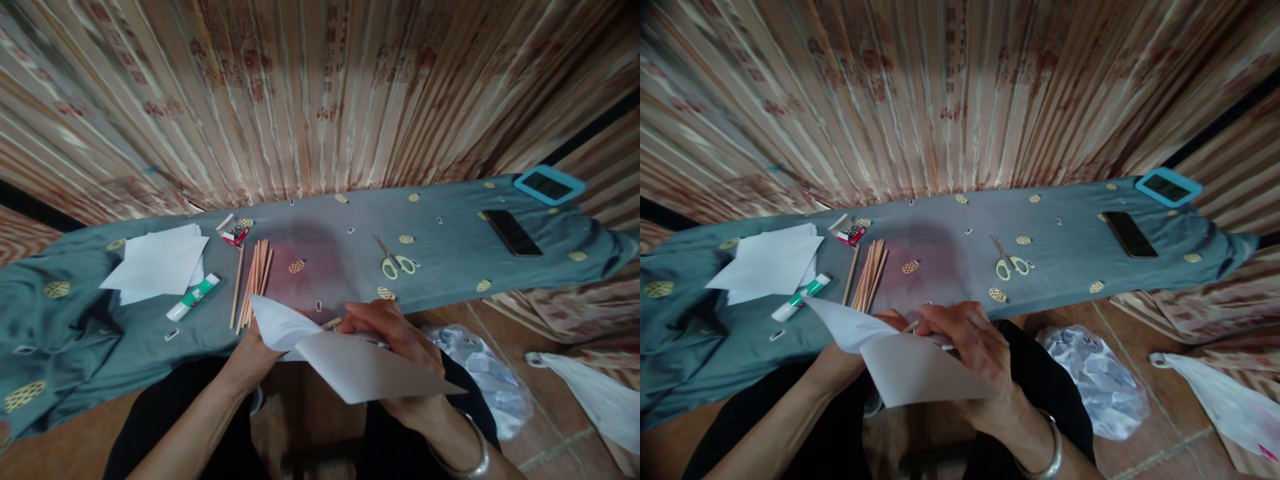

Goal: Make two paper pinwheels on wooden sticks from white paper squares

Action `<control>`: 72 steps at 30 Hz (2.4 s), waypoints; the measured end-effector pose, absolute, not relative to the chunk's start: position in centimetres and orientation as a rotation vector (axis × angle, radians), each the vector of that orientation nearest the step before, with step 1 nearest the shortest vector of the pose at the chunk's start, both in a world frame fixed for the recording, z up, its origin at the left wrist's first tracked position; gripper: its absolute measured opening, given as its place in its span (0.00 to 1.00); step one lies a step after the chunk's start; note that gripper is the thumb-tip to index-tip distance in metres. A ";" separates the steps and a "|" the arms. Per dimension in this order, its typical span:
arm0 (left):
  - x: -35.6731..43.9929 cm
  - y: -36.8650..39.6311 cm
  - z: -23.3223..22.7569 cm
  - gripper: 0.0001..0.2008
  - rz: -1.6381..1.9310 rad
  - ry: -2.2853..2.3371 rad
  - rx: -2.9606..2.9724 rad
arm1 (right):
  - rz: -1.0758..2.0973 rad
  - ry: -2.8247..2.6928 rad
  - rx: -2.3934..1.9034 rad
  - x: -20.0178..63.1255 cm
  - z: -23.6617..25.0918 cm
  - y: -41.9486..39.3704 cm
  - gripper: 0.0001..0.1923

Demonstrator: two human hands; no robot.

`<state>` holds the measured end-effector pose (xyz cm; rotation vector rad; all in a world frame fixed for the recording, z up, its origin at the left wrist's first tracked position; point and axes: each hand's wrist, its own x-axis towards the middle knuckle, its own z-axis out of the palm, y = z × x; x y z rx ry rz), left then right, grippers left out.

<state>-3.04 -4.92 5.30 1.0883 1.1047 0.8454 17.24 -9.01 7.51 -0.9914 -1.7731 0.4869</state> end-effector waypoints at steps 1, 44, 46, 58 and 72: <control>-3.1 -4.9 5.4 0.11 0.837 1.100 1.092 | 0.505 -1.765 -0.994 17.2 7.5 -9.1 0.30; -2.8 -5.5 2.7 0.09 0.941 1.109 0.906 | 1.380 -0.976 -1.155 15.3 3.6 -5.2 0.10; -2.7 -5.6 2.8 0.08 0.961 1.121 0.941 | 1.389 -0.959 -1.153 15.2 3.6 -5.1 0.12; -2.4 -5.7 3.3 0.08 0.961 1.114 0.875 | 1.404 -0.950 -1.138 15.1 4.6 -4.9 0.14; -2.8 -5.6 4.0 0.04 1.033 1.085 1.069 | 1.141 -1.238 -1.198 15.8 4.6 -6.0 0.04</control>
